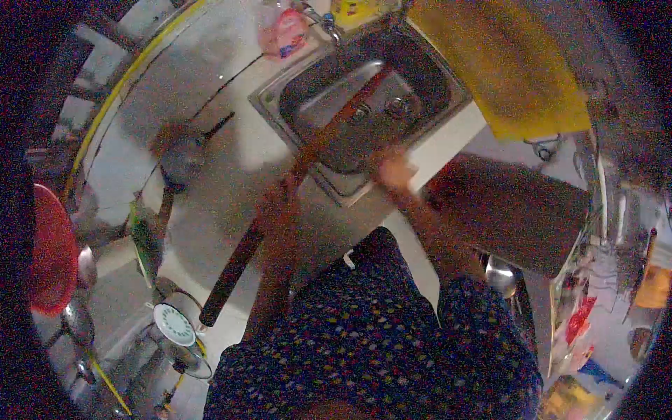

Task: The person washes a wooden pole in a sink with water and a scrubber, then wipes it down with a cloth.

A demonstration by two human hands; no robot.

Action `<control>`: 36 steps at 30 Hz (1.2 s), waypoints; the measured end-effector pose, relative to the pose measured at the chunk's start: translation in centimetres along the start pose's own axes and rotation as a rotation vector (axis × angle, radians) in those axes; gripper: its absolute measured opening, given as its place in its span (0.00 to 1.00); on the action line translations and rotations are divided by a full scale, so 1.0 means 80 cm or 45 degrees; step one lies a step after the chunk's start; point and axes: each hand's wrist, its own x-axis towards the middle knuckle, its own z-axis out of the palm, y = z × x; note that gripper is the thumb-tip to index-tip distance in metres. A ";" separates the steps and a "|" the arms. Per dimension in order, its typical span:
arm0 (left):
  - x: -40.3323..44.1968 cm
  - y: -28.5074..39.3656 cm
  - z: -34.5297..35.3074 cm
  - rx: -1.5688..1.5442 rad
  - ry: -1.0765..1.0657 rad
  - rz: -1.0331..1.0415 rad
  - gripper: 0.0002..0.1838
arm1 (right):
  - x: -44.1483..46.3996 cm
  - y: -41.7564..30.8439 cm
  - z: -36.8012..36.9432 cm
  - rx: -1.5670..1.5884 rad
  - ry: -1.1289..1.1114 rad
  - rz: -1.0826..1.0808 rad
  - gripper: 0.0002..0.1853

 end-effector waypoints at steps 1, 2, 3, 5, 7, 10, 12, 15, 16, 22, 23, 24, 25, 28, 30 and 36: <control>-0.001 0.000 0.006 0.047 0.081 0.011 0.24 | -0.034 -0.050 -0.005 -0.075 -0.120 -0.219 0.14; 0.001 0.003 -0.003 0.056 0.081 -0.008 0.24 | -0.045 -0.076 -0.010 0.076 -0.075 -0.231 0.15; 0.005 0.007 -0.019 -0.080 -0.100 -0.071 0.22 | -0.055 -0.102 -0.015 0.227 -0.032 -0.249 0.16; 0.018 -0.002 -0.029 -0.207 -0.255 -0.157 0.20 | -0.047 -0.129 -0.030 0.231 -0.302 -0.314 0.19; 0.021 -0.009 -0.032 -0.530 -0.311 -0.112 0.14 | -0.025 -0.115 -0.037 0.574 -0.299 -0.162 0.18; 0.043 -0.008 -0.033 -0.505 -0.629 -0.098 0.11 | 0.046 -0.115 -0.077 0.641 -0.461 0.245 0.21; 0.051 -0.014 -0.037 -0.447 -0.629 -0.091 0.10 | 0.096 -0.115 -0.087 1.099 0.370 -0.219 0.15; 0.063 -0.041 -0.046 -0.336 -0.544 -0.079 0.13 | 0.135 -0.157 -0.055 0.832 0.011 -0.825 0.20; 0.073 -0.061 -0.042 -0.283 -0.544 -0.078 0.15 | 0.139 -0.166 -0.041 0.835 0.019 -0.838 0.20; 0.096 -0.145 0.036 -0.003 -0.652 -0.241 0.64 | 0.214 -0.236 -0.004 0.406 0.287 -1.192 0.24; 0.094 -0.138 0.040 0.001 -0.649 -0.243 0.64 | 0.230 -0.253 -0.012 0.287 0.290 -1.133 0.24; 0.093 -0.120 0.030 0.023 -0.732 -0.372 0.71 | 0.242 -0.267 -0.023 0.169 0.290 -1.070 0.25; 0.089 -0.118 0.030 0.032 -0.775 -0.439 0.75 | 0.250 -0.275 -0.033 0.173 0.287 -1.071 0.25; 0.083 -0.127 0.043 -0.131 -0.858 -0.505 0.84 | 0.287 -0.289 -0.031 0.256 0.016 -1.058 0.22; 0.078 -0.131 0.051 -0.154 -0.860 -0.510 0.83 | 0.318 -0.284 0.012 0.545 0.569 -1.126 0.19; 0.064 -0.132 0.064 -0.270 -0.759 -0.515 0.81 | 0.345 -0.284 -0.014 0.539 0.598 -0.701 0.14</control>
